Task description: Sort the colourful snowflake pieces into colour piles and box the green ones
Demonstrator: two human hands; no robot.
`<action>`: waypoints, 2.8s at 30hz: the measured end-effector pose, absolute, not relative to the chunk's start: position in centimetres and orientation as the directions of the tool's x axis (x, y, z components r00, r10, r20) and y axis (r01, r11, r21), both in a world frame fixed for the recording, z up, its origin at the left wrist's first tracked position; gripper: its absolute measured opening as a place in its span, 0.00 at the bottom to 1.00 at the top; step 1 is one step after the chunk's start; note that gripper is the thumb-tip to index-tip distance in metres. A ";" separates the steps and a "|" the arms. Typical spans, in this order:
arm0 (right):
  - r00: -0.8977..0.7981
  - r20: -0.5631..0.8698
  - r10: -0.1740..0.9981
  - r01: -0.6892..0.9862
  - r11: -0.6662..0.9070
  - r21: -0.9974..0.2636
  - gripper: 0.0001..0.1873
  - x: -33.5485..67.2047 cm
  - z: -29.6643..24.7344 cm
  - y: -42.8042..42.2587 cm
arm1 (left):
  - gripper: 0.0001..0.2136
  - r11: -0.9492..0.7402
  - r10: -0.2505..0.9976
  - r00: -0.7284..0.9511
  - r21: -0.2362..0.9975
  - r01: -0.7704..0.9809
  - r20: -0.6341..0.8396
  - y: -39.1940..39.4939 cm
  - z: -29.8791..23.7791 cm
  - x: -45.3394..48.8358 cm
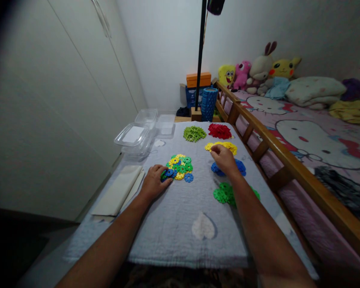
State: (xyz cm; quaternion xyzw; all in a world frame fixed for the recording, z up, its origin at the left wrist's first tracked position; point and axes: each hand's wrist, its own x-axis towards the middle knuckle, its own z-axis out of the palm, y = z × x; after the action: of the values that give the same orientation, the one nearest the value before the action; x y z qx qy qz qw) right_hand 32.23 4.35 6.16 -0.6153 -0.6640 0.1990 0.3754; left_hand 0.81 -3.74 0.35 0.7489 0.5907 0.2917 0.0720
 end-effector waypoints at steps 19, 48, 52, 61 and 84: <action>-0.282 0.333 0.900 0.779 0.417 -0.468 0.10 23.9 -0.7 0.3 | 0.21 -0.388 0.914 0.200 0.616 0.686 0.352 -3.7 1.0 1.2; -0.332 0.096 0.938 0.890 0.346 -0.298 0.17 38.2 4.8 -7.8 | 0.16 -0.370 0.909 0.216 0.452 0.811 0.356 -3.4 0.2 0.7; -0.322 0.113 0.940 0.906 0.341 -0.249 0.17 36.9 4.0 -7.8 | 0.16 -0.358 0.911 0.196 0.458 0.814 0.363 -3.4 0.2 0.6; -0.306 0.062 0.950 0.933 0.312 -0.179 0.16 35.3 4.0 -7.6 | 0.16 -0.352 0.917 0.200 0.467 0.811 0.345 -3.4 0.4 0.7; -0.340 0.244 0.908 0.851 0.408 -0.330 0.10 18.4 2.1 -3.6 | 0.19 -0.361 0.930 0.273 0.475 0.803 0.246 -3.5 0.8 -0.5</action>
State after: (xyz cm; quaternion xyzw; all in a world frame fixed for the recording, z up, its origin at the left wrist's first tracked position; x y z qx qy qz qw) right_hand 18.44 -3.58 2.11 -0.5394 -0.8154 0.0721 0.1973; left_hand -0.46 -3.51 0.85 0.7872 0.5503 0.2466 0.1290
